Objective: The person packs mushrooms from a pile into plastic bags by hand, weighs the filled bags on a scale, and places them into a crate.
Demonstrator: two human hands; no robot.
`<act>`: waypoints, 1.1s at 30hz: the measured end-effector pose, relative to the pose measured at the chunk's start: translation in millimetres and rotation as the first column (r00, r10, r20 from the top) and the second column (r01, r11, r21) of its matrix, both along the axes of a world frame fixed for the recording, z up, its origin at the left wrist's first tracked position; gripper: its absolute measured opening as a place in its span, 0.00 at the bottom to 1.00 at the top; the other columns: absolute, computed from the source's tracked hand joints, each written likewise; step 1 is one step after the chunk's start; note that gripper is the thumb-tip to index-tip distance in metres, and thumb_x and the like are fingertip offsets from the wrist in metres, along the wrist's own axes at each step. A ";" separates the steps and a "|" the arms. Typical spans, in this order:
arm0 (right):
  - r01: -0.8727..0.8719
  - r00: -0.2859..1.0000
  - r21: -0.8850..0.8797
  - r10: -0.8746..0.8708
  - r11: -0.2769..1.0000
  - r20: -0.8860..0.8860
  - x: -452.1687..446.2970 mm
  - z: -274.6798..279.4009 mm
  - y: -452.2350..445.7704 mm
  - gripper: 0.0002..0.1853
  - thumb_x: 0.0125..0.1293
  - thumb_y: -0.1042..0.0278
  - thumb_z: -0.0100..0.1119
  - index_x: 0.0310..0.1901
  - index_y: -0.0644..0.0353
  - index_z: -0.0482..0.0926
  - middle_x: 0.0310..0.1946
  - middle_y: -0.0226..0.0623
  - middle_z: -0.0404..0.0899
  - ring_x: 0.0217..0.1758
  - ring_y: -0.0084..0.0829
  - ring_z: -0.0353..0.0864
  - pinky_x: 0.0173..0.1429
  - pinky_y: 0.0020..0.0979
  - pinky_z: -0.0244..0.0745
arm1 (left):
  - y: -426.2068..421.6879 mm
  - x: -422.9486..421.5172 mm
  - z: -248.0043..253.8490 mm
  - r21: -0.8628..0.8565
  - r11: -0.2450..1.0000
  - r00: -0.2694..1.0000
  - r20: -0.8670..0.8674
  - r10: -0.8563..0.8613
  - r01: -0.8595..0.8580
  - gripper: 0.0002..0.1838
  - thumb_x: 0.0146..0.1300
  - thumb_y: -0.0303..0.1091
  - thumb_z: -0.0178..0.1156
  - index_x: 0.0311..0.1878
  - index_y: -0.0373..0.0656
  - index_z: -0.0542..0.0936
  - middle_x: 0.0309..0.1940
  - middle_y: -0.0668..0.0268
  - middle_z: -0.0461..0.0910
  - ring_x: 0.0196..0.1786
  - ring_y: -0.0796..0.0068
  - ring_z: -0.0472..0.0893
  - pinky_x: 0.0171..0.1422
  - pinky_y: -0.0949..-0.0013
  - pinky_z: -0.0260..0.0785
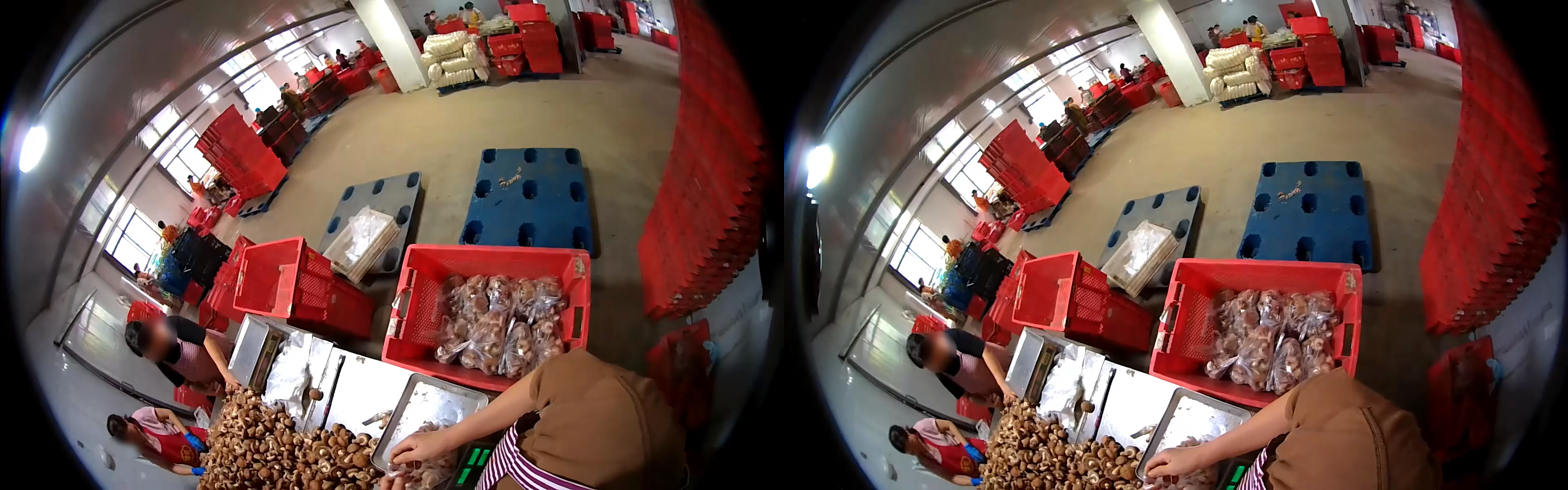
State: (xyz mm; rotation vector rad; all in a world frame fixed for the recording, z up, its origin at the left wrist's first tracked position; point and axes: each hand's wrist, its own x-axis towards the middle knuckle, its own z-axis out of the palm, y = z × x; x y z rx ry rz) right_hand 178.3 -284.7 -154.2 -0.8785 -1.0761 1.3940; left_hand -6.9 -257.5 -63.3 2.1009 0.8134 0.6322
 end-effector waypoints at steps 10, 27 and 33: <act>0.015 0.765 0.368 -0.247 0.930 0.594 12.8 -28.9 -29.1 0.16 0.68 0.55 0.58 0.37 0.63 0.78 0.29 0.47 0.77 0.36 0.48 0.78 0.42 0.45 0.72 | 72.6 -59.7 -82.2 -0.930 0.204 0.587 0.353 0.729 0.305 0.18 0.70 0.43 0.57 0.54 0.38 0.78 0.46 0.63 0.82 0.46 0.70 0.80 0.58 0.59 0.71; 0.286 0.270 0.569 -0.635 0.771 0.724 54.0 9.5 -74.0 0.34 0.56 0.59 0.70 0.65 0.59 0.71 0.63 0.42 0.75 0.66 0.40 0.74 0.62 0.42 0.72 | -64.4 70.1 37.1 -0.495 0.715 0.863 0.379 -0.333 0.493 0.25 0.61 0.39 0.70 0.57 0.32 0.79 0.61 0.49 0.76 0.65 0.55 0.76 0.69 0.56 0.67; 0.537 0.320 0.374 -0.593 0.756 0.739 158.5 13.8 -80.6 0.08 0.66 0.66 0.60 0.43 0.57 0.82 0.40 0.42 0.86 0.45 0.40 0.85 0.53 0.42 0.80 | -60.3 76.8 28.0 -0.507 0.784 0.917 0.350 -0.192 0.358 0.23 0.67 0.33 0.64 0.62 0.35 0.75 0.67 0.47 0.71 0.64 0.58 0.78 0.67 0.58 0.70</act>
